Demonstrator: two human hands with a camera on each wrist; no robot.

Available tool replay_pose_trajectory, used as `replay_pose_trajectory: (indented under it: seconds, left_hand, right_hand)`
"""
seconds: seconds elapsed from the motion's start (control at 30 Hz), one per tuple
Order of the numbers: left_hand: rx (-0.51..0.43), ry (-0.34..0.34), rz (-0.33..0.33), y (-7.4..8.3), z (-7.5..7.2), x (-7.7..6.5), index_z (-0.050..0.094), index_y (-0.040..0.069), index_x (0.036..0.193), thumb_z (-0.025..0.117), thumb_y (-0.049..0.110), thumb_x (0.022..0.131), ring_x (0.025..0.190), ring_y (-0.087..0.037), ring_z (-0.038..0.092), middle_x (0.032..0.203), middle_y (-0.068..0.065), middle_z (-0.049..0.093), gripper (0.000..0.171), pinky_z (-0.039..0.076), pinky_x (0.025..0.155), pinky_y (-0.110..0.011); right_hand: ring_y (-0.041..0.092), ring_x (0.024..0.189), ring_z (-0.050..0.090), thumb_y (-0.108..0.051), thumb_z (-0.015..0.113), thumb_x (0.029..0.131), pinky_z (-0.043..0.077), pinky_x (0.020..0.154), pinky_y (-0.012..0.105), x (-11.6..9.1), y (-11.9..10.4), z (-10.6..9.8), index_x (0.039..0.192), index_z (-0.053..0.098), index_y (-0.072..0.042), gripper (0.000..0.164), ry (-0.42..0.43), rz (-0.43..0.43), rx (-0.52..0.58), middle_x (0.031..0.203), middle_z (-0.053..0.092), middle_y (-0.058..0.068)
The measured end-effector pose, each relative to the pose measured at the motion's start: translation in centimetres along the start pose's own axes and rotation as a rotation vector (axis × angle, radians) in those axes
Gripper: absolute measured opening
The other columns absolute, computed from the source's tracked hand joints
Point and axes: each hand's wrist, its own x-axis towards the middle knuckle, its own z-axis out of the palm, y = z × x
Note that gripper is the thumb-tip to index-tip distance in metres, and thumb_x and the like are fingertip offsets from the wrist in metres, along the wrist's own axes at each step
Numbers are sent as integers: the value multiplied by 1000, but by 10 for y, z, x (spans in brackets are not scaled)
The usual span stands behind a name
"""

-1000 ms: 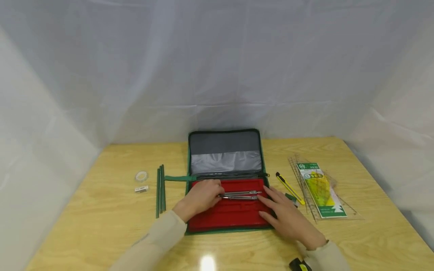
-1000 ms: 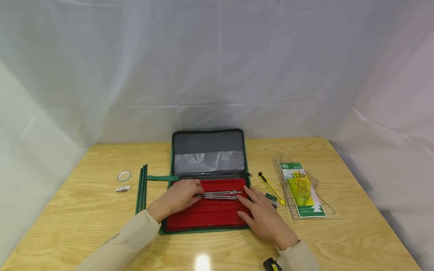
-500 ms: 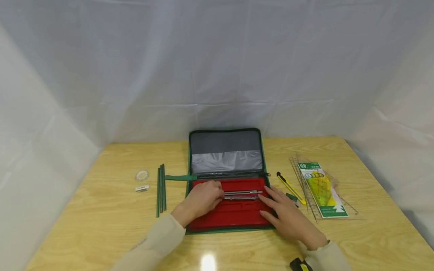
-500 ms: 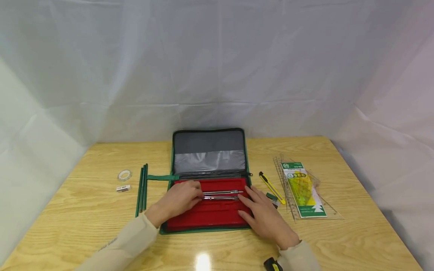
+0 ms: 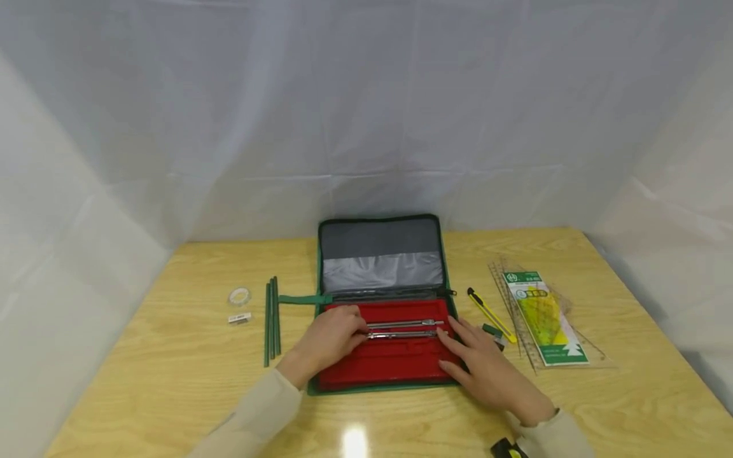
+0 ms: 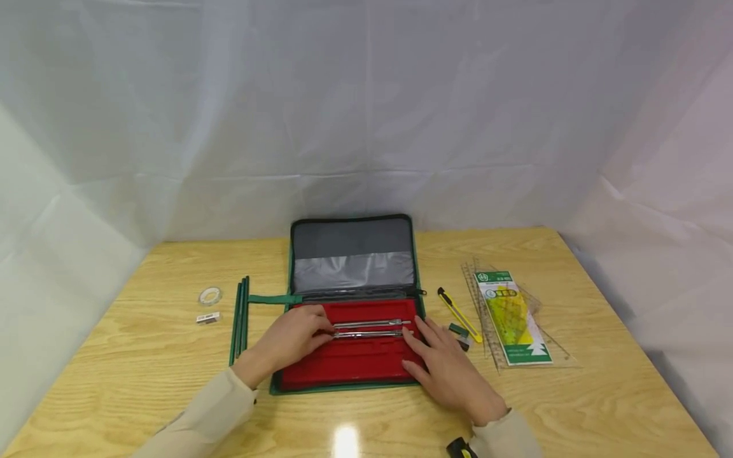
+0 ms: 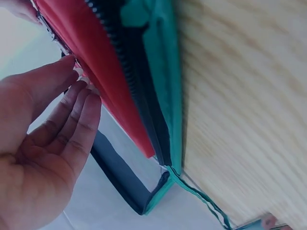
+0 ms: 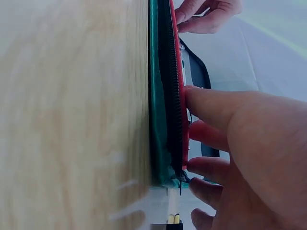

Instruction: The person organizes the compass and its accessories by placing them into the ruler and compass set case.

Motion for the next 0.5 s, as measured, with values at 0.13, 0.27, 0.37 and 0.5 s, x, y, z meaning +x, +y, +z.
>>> replay_pose_trajectory:
  seconds: [0.13, 0.27, 0.37, 0.5]
  left_hand:
    - [-11, 28, 26, -3, 0, -4, 75, 8, 83, 75, 6, 80, 75, -17, 61, 80, 0, 61, 3, 51, 69, -30]
    - [-9, 27, 28, -5, 2, -5, 75, 10, 84, 75, 7, 81, 75, -16, 61, 81, 1, 61, 4, 51, 69, -30]
    - [-18, 11, 6, -5, 3, -5, 75, 10, 89, 74, 10, 83, 77, -17, 61, 83, 0, 63, 7, 51, 70, -31]
    - [-18, -22, -16, -3, 2, -3, 75, 10, 94, 73, 16, 85, 77, -16, 61, 84, 0, 62, 12, 51, 68, -30]
  right_hand:
    - [44, 137, 22, -41, 51, 98, 18, 106, 62, 0, -2, -2, 144, 42, -7, 58, -4, -7, -7, 152, 25, 21]
    - [42, 138, 20, -42, 50, 98, 15, 106, 62, 1, -5, -4, 144, 41, -7, 58, -23, 2, 9, 153, 23, 19]
    - [40, 139, 19, -40, 52, 98, 14, 107, 61, 2, -5, -5, 144, 42, -9, 57, -31, 16, 15, 153, 23, 18]
    - [40, 139, 20, -38, 53, 97, 16, 108, 59, 5, -5, -5, 141, 47, -9, 53, -16, 24, 3, 152, 26, 17]
